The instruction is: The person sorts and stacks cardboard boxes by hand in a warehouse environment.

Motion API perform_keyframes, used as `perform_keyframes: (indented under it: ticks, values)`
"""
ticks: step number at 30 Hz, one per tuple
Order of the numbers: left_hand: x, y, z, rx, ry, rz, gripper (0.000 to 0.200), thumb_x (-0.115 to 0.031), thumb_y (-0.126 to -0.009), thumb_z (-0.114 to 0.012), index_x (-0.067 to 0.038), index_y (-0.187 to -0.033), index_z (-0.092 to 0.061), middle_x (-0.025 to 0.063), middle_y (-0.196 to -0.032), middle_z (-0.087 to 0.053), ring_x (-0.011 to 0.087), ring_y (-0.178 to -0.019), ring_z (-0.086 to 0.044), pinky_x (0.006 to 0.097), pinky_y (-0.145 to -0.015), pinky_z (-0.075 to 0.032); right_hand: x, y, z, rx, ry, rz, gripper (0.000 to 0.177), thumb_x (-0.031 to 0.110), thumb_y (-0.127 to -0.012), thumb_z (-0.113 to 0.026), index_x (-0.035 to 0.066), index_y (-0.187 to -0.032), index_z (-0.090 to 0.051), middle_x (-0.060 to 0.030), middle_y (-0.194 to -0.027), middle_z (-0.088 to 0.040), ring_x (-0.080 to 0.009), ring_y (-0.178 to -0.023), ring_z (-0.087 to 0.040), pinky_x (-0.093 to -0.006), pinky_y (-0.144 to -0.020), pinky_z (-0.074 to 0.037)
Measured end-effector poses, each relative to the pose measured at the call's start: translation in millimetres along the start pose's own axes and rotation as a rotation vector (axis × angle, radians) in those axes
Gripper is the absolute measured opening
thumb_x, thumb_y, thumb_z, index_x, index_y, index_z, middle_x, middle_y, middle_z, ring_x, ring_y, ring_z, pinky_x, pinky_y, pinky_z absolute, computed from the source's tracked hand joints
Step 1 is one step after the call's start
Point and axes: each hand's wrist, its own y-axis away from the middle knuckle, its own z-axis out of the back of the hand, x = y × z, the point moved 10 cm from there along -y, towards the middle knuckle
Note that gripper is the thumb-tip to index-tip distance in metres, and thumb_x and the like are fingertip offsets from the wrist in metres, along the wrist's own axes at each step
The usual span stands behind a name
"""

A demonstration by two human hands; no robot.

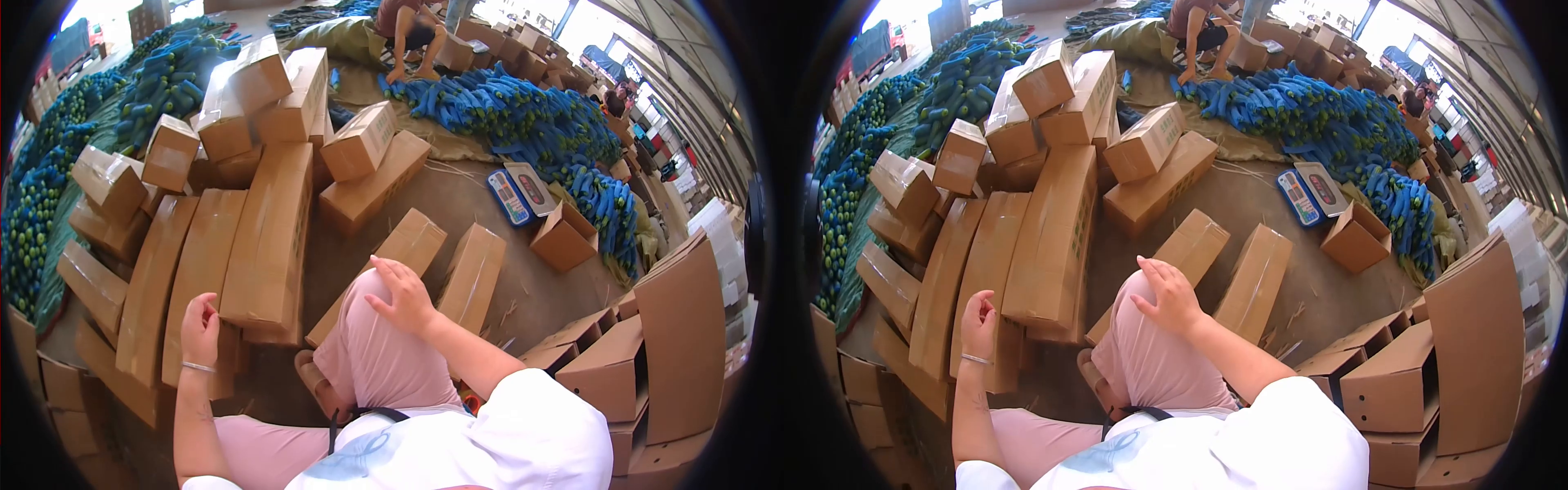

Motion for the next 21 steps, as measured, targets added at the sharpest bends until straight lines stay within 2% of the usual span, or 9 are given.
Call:
perform_keyframes:
  ticks: [4, 14, 16, 20, 21]
  values:
    - [-2, 0, 1, 0.007, 0.003, 0.019, 0.032, 0.009, -0.076, -0.050, -0.002, -0.105, -0.054, 0.0030, -0.078, -0.045, 0.0112, -0.067, -0.045, 0.0221, -0.060, -0.040, -2, -1, 1, -0.038, -0.022, -0.003, 0.061, 0.028, -0.079, -0.062, 0.002, -0.130, -0.041, -0.0164, -0.124, -0.050, -0.0317, -0.116, -0.046, -0.0394, -0.100, -0.035]
    - [-17, -4, 1, -0.007, -0.012, -0.046, 0.033, 0.009, -0.076, -0.050, -0.002, -0.106, -0.055, 0.0023, -0.077, -0.048, 0.0101, -0.066, -0.046, 0.0219, -0.059, -0.040, -1, -4, 5, -0.032, -0.018, -0.005, 0.064, 0.033, -0.079, -0.060, 0.003, -0.132, -0.039, -0.0171, -0.125, -0.049, -0.0308, -0.118, -0.045, -0.0392, -0.101, -0.033]
    - [-18, -4, 0, -0.004, 0.036, 0.017, 0.030, 0.008, -0.077, -0.050, -0.003, -0.105, -0.056, 0.0025, -0.072, -0.048, 0.0107, -0.064, -0.046, 0.0231, -0.058, -0.040, 0, -5, 8, -0.042, -0.001, 0.007, 0.064, 0.033, -0.080, -0.060, 0.003, -0.132, -0.039, -0.0172, -0.125, -0.049, -0.0310, -0.117, -0.045, -0.0393, -0.101, -0.033]
    - [-27, -5, 5, -0.050, -0.030, -0.034, 0.025, 0.004, -0.079, -0.051, -0.003, -0.103, -0.056, 0.0034, -0.065, -0.046, 0.0112, -0.060, -0.046, 0.0253, -0.055, -0.040, 3, -6, 12, -0.071, -0.034, 0.036, 0.062, 0.030, -0.080, -0.062, 0.002, -0.131, -0.040, -0.0174, -0.124, -0.050, -0.0318, -0.117, -0.045, -0.0393, -0.100, -0.034]
    - [-22, -3, 4, -0.034, -0.037, 0.005, 0.024, 0.003, -0.079, -0.051, -0.004, -0.101, -0.057, 0.0040, -0.064, -0.046, 0.0117, -0.059, -0.046, 0.0262, -0.055, -0.040, 4, -5, 11, -0.063, -0.026, 0.031, 0.063, 0.031, -0.080, -0.062, 0.002, -0.131, -0.040, -0.0175, -0.124, -0.050, -0.0318, -0.117, -0.046, -0.0393, -0.100, -0.035]
